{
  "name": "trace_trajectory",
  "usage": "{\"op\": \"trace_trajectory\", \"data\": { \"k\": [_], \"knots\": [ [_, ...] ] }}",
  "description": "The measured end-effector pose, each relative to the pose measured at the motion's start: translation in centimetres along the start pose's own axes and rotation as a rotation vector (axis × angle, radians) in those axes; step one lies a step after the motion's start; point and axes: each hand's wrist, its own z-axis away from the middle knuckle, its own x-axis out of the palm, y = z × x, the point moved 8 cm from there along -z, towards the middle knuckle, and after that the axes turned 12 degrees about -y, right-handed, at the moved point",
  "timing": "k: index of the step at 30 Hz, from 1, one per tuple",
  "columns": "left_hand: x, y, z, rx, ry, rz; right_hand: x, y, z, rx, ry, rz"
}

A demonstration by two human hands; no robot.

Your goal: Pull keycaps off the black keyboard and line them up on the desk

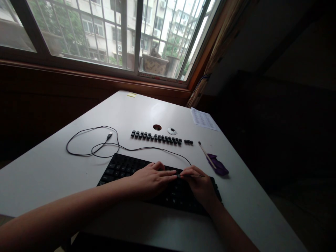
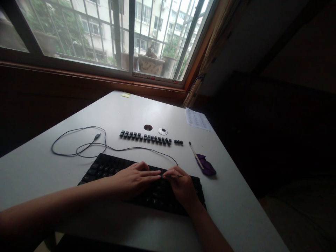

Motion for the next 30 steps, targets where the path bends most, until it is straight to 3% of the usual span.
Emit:
{"op": "trace_trajectory", "data": {
  "k": [12, 24, 30],
  "knots": [
    [0.0, 0.0, 0.0, -0.006, 0.006, 0.025, 0.0, 0.9, -0.3, 0.089, -0.007, 0.003],
    [-0.1, -0.6, 0.3, -0.038, 0.089, 0.07, 0.1, 0.8, -0.5, 0.094, -0.046, -0.044],
    [-0.4, -0.7, 0.3, -0.04, 0.097, 0.117, -2.1, 2.3, 0.7, 0.217, 0.178, -0.102]
  ]
}}
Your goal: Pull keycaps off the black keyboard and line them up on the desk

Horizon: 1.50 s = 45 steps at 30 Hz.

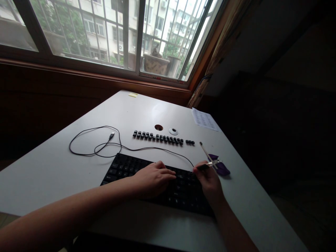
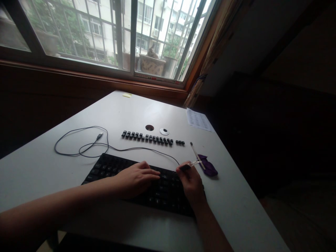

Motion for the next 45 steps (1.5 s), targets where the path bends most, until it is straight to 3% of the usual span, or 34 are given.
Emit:
{"op": "trace_trajectory", "data": {
  "k": [2, 7, 15, 22, 25, 31, 40, 45],
  "knots": [
    [-0.2, 0.0, 0.0, -0.001, -0.006, 0.022, -0.2, 0.0, 0.1, 0.012, 0.027, -0.037],
    [-0.6, -0.6, 0.1, -0.069, -0.035, 0.13, 0.7, -1.2, 0.0, -0.008, -0.071, -0.038],
    [-0.7, -1.8, -0.1, -0.186, -0.174, 0.412, 2.5, -1.8, -0.3, 0.015, -0.378, 0.195],
    [-0.1, -2.4, -0.3, -0.363, -0.359, 0.608, 2.9, -0.2, -0.9, 0.134, -0.575, 0.202],
    [0.0, -2.4, -0.5, -0.416, -0.377, 0.617, 2.7, 0.3, -1.1, 0.163, -0.586, 0.221],
    [0.2, -2.3, -0.7, -0.428, -0.249, 0.626, 3.1, 0.2, -0.6, 0.14, -0.596, 0.244],
    [0.3, -1.9, -0.7, -0.391, -0.148, 0.583, 4.1, -1.0, 1.2, -0.014, -0.402, 0.391],
    [0.5, -2.0, -0.9, -0.362, -0.115, 0.597, 4.2, -1.0, 1.5, -0.038, -0.393, 0.386]
  ]
}}
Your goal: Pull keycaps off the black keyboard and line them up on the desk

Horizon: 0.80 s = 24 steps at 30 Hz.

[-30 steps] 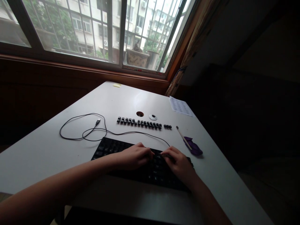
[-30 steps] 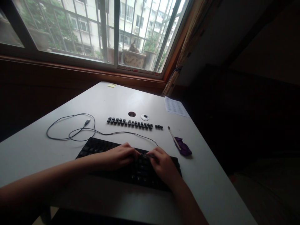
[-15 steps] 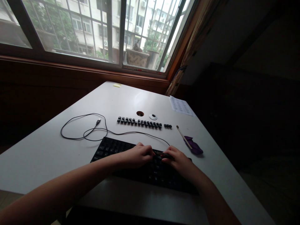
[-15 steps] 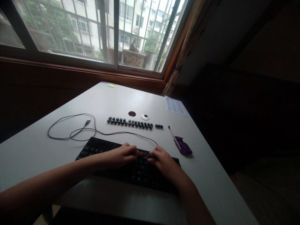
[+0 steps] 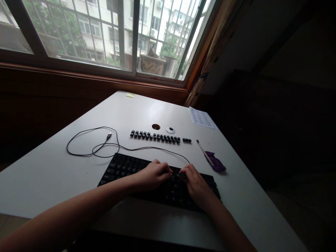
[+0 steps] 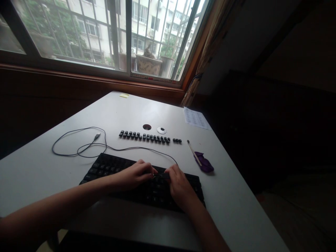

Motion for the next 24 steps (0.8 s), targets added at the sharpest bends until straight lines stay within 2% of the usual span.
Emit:
{"op": "trace_trajectory", "data": {
  "k": [9, 16, 24],
  "knots": [
    [-0.2, -0.2, 0.3, -0.001, -0.009, 0.029, -0.5, 0.2, -0.6, 0.005, -0.102, -0.105],
    [-0.1, 0.1, 0.4, 0.012, -0.029, 0.016, 0.0, -0.7, -0.2, 0.013, 0.007, 0.054],
    [-0.3, 0.4, 0.1, 0.056, -0.017, 0.031, -0.3, -1.0, 0.3, -0.031, 0.084, 0.016]
  ]
}}
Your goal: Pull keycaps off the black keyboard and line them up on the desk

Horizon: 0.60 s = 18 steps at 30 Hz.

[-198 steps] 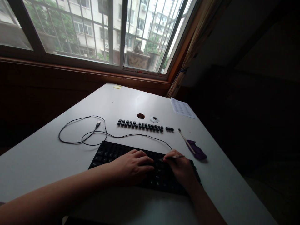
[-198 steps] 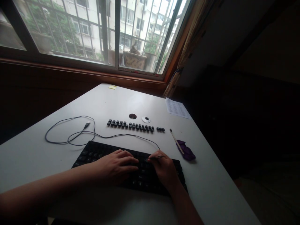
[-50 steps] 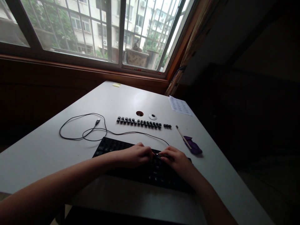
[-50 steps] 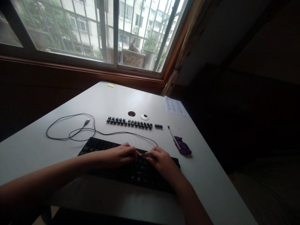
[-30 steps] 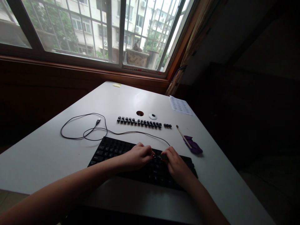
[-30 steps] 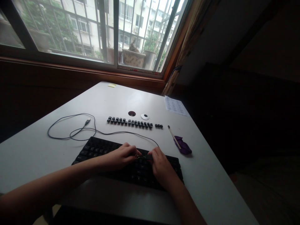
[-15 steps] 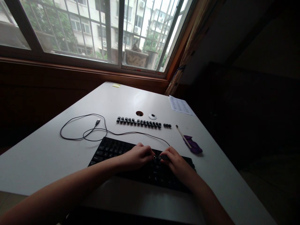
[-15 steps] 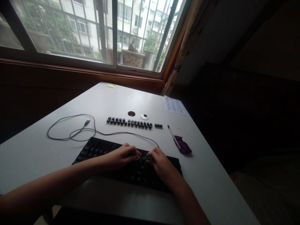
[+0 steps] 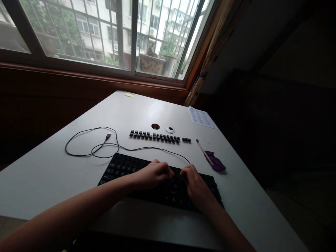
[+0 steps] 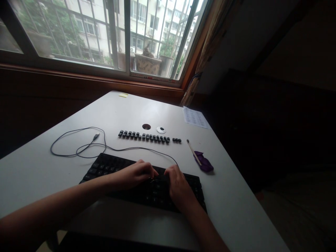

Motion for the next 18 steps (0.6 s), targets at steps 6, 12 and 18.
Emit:
{"op": "trace_trajectory", "data": {
  "k": [6, 12, 18],
  "knots": [
    [0.0, 0.1, 0.1, 0.004, 0.032, -0.013, 0.0, 0.2, -0.1, 0.003, -0.022, -0.028],
    [-0.1, 0.5, 0.4, 0.002, 0.059, -0.018, -0.8, 0.6, -0.1, -0.08, 0.049, -0.2],
    [-0.3, 1.0, 0.7, 0.071, 0.142, -0.072, -1.2, 0.2, 0.6, -0.114, 0.102, -0.187]
  ]
}}
